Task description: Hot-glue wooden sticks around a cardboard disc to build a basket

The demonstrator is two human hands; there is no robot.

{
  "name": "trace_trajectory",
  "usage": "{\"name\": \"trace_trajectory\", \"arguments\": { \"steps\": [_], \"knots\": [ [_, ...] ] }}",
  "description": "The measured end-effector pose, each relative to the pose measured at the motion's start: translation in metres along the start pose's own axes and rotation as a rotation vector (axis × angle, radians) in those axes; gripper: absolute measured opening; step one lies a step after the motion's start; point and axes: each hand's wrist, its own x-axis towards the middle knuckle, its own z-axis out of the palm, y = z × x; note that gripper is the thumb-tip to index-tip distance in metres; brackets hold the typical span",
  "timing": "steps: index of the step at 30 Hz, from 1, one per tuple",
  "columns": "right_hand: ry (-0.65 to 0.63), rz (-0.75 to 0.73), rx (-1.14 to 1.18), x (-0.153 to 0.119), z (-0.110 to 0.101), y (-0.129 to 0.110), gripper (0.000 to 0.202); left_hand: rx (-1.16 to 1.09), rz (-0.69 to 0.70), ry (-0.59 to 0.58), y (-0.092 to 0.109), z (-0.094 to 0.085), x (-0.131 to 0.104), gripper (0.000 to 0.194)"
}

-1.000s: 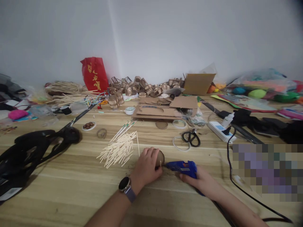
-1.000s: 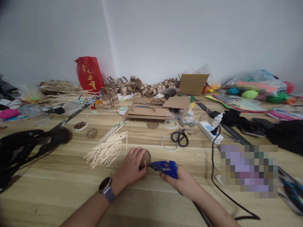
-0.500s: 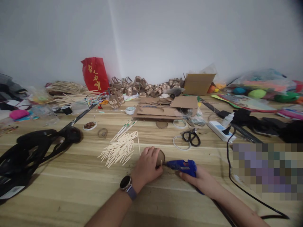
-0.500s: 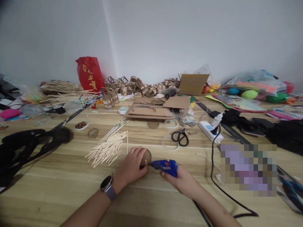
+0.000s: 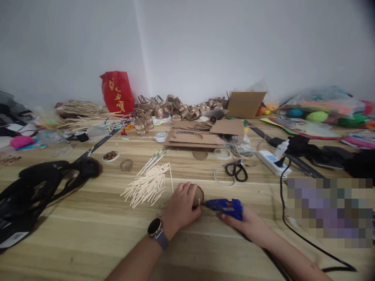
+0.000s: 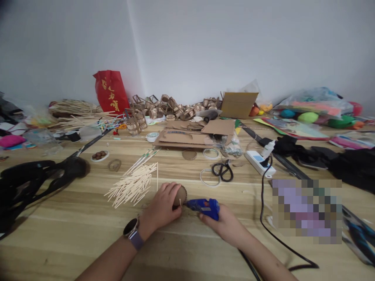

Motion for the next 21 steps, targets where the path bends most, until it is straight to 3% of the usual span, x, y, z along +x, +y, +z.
{"name": "trace_trajectory", "arguments": {
  "steps": [17, 21],
  "knots": [
    [0.013, -0.002, 0.032, -0.0001, 0.0014, 0.001, 0.042, -0.008, 0.015, 0.009, -0.0005, 0.0, 0.0008, 0.061],
    [0.072, 0.051, 0.096, 0.0006, 0.0038, 0.0027, 0.044, -0.01, 0.012, 0.011, -0.0006, 0.0, 0.0008, 0.061]
  ]
}}
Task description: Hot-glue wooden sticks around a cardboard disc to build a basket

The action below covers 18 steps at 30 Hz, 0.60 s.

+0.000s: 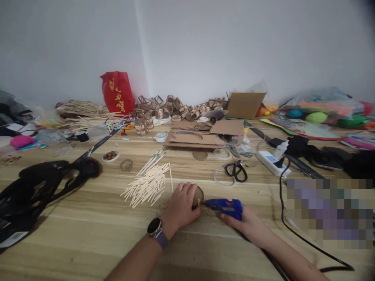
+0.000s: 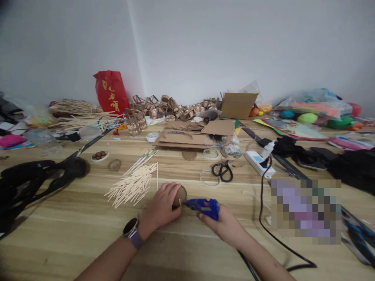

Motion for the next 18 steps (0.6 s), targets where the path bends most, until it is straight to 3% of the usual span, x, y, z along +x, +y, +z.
{"name": "trace_trajectory", "arguments": {
  "steps": [5, 9, 12, 14, 16, 18],
  "knots": [
    [0.176, 0.212, 0.274, 0.01, -0.002, 0.014, 0.04, -0.004, 0.007, 0.003, -0.002, 0.002, -0.001, 0.061],
    [0.156, 0.418, 0.641, 0.021, -0.015, 0.02, 0.034, 0.008, 0.0, -0.017, -0.008, 0.002, -0.003, 0.07],
    [0.143, 0.426, 0.81, 0.025, -0.025, 0.016, 0.019, 0.012, 0.061, 0.031, -0.014, -0.012, -0.002, 0.08],
    [0.151, 0.389, 0.832, 0.025, -0.03, 0.013, 0.019, 0.024, 0.062, 0.121, -0.02, -0.028, -0.001, 0.061],
    [0.154, 0.363, 0.784, 0.025, -0.033, 0.012, 0.018, 0.104, -0.13, 0.196, -0.028, -0.047, 0.0, 0.03],
    [0.153, 0.341, 0.64, 0.024, -0.038, 0.014, 0.019, 0.236, -0.319, 0.126, -0.037, -0.061, 0.0, 0.02]
  ]
}}
